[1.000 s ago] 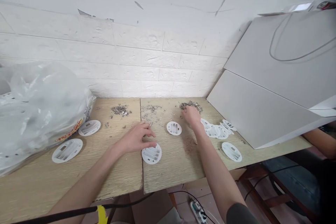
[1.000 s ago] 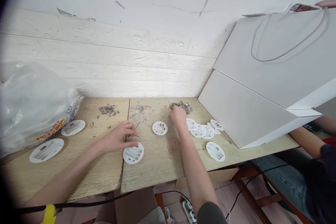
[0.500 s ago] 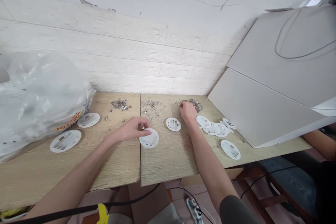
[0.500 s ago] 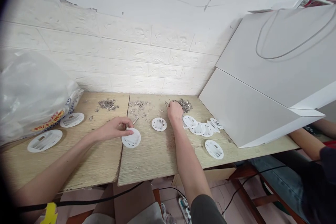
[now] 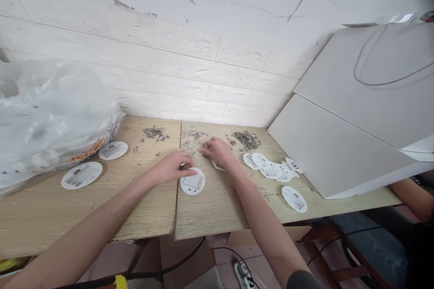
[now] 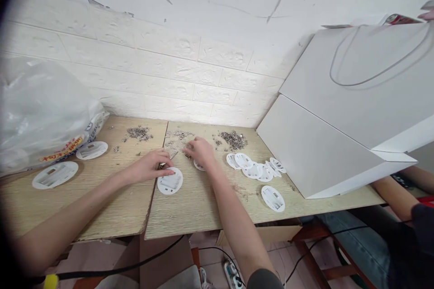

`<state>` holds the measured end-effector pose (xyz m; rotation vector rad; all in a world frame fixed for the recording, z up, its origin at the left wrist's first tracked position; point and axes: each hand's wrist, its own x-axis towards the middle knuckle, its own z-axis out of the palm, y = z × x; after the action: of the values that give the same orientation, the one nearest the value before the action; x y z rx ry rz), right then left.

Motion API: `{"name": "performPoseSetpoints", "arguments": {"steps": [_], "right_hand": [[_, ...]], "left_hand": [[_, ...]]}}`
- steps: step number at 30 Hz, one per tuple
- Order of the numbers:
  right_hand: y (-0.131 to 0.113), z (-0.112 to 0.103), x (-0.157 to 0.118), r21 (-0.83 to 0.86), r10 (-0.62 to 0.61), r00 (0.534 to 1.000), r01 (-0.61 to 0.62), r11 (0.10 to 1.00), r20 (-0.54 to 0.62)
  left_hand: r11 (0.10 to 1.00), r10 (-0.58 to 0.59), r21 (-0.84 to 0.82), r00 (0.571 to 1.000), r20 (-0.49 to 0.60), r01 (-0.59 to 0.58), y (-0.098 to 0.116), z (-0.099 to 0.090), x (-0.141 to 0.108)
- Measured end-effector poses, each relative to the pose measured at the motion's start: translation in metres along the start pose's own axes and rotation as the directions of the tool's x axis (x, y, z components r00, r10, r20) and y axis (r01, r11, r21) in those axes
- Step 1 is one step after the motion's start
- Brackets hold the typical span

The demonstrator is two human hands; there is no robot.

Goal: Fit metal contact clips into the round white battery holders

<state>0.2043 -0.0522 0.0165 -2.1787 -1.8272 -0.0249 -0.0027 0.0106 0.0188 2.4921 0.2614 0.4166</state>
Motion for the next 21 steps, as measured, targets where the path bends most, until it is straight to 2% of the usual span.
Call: {"name": "performPoseSetpoints", "arguments": {"steps": [4,8,14,17,19,21], "right_hand": [[-0.010,0.006,0.000,-0.005,-0.065,0.998,0.065,0.998,0.003],[-0.012,0.007,0.000,-0.027,-0.084,0.996,0.083,0.996,-0.014],[-0.007,0.004,0.001,0.075,-0.044,0.994,0.051,0.996,-0.099],[0.000,-0.003,0.001,0.226,0.055,0.986,-0.019,0.974,-0.156],[0.006,-0.008,0.001,0.340,0.157,0.966,-0.081,0.937,-0.203],[0.012,-0.014,0.000,0.433,0.240,0.939,-0.115,0.894,-0.247]], "left_hand": [[0.998,0.029,0.060,0.999,-0.015,-0.028,0.002,0.002,0.000],[0.994,0.056,0.100,0.995,-0.084,-0.048,0.004,0.003,0.002],[0.989,0.038,0.150,0.984,-0.175,-0.011,0.017,0.012,0.023],[0.971,-0.081,0.208,0.980,-0.184,0.119,0.027,0.023,0.039],[0.939,-0.201,0.242,0.960,-0.193,0.245,0.032,0.033,0.052],[0.910,-0.259,0.277,0.945,-0.200,0.308,0.034,0.043,0.064]]}}
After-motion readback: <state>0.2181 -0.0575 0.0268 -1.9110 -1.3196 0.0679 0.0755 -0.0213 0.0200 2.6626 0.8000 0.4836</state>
